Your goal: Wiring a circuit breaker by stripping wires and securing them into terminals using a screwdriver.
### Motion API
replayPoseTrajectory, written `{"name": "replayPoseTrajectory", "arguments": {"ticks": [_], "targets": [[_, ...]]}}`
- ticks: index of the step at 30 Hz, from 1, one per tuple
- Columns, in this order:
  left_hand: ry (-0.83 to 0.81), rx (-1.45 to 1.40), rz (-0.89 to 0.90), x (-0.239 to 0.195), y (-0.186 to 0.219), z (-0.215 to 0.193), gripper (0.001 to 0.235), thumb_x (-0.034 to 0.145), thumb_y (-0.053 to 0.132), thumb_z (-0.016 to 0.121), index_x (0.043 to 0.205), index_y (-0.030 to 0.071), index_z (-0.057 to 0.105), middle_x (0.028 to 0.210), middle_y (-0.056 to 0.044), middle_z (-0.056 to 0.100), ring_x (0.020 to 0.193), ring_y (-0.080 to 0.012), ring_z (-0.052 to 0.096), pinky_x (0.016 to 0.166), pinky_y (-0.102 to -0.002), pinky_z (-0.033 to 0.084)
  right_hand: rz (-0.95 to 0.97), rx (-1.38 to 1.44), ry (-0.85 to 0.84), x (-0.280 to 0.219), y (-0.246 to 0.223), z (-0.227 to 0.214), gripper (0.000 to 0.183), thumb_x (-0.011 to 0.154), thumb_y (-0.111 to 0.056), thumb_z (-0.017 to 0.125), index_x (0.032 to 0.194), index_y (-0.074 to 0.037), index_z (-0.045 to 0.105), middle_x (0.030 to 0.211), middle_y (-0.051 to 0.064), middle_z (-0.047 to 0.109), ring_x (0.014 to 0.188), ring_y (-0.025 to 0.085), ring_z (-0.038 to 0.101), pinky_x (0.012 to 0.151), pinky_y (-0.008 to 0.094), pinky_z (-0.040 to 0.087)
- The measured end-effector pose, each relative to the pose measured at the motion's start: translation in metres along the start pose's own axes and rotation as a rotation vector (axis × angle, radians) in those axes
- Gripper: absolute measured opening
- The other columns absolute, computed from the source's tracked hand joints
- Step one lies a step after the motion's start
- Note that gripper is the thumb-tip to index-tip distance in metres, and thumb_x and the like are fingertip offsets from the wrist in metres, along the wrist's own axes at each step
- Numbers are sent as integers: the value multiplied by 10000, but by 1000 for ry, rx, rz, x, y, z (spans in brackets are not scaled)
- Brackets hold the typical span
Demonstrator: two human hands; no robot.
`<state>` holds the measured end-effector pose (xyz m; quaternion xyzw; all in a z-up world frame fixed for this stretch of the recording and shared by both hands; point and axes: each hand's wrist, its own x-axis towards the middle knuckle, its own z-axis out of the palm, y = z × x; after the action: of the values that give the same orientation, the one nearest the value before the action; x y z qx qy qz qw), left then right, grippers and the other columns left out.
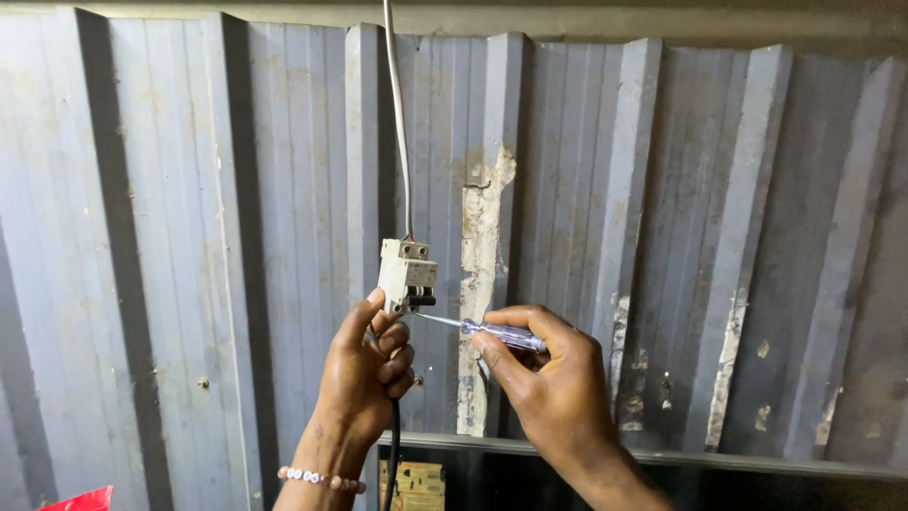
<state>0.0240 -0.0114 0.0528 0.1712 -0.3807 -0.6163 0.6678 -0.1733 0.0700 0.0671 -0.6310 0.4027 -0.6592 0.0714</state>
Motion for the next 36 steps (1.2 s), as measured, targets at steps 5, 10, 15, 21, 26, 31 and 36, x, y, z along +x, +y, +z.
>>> {"name": "replayPoseTrajectory", "arguments": {"ticks": [5, 10, 15, 21, 26, 31, 36], "targets": [[-32, -13, 9, -4, 1, -5, 362, 998, 501, 725, 887, 230, 513, 686, 93, 356, 462, -62, 226, 436, -280, 152, -182, -44, -12, -4, -8, 5, 117, 948, -220, 867, 1022, -129, 869, 840, -21, 839, 707, 90, 711, 637, 264, 577], [-29, -3, 28, -10, 4, -4, 369, 985, 504, 735, 872, 230, 516, 673, 101, 362, 454, -57, 241, 433, -281, 165, -304, -67, -7, -6, -13, 10, 66, 954, -171, 854, 991, -119, 837, 843, -19, 825, 707, 84, 712, 624, 257, 572], [-30, -3, 20, -11, 3, -3, 370, 994, 503, 723, 874, 230, 504, 672, 96, 355, 457, -60, 222, 437, -280, 141, -516, -160, 12, -5, -16, 11, 108, 971, -128, 831, 1069, -93, 801, 979, 28, 819, 887, 150, 801, 674, 263, 645], [-20, 20, 32, -16, 4, 1, 381, 997, 489, 713, 862, 233, 466, 679, 91, 355, 459, -60, 226, 437, -284, 154, -758, -250, -36, -3, -25, 7, 301, 943, 139, 672, 1113, -72, 803, 1000, 65, 641, 883, 224, 728, 711, 341, 608], [-28, -4, 29, -14, 4, -2, 362, 993, 486, 701, 868, 239, 468, 666, 99, 342, 447, -60, 218, 423, -283, 142, -714, -492, -20, -6, -22, 7, 289, 993, -229, 804, 1224, -76, 720, 1001, 90, 722, 925, 302, 743, 785, 446, 611], [-32, 11, 45, -16, 7, -1, 371, 992, 475, 706, 849, 244, 453, 667, 94, 359, 447, -62, 232, 415, -287, 157, -812, -526, -15, -3, -22, 6, 182, 1112, -214, 712, 987, -83, 696, 786, 68, 709, 691, 294, 663, 615, 445, 492], [-44, -15, 31, -13, 5, -5, 359, 996, 485, 704, 864, 237, 479, 667, 95, 363, 438, -63, 235, 403, -285, 160, -822, -346, -79, -5, -30, 4, 179, 980, 35, 758, 1121, -75, 753, 976, 75, 606, 910, 275, 657, 810, 391, 555]]}}
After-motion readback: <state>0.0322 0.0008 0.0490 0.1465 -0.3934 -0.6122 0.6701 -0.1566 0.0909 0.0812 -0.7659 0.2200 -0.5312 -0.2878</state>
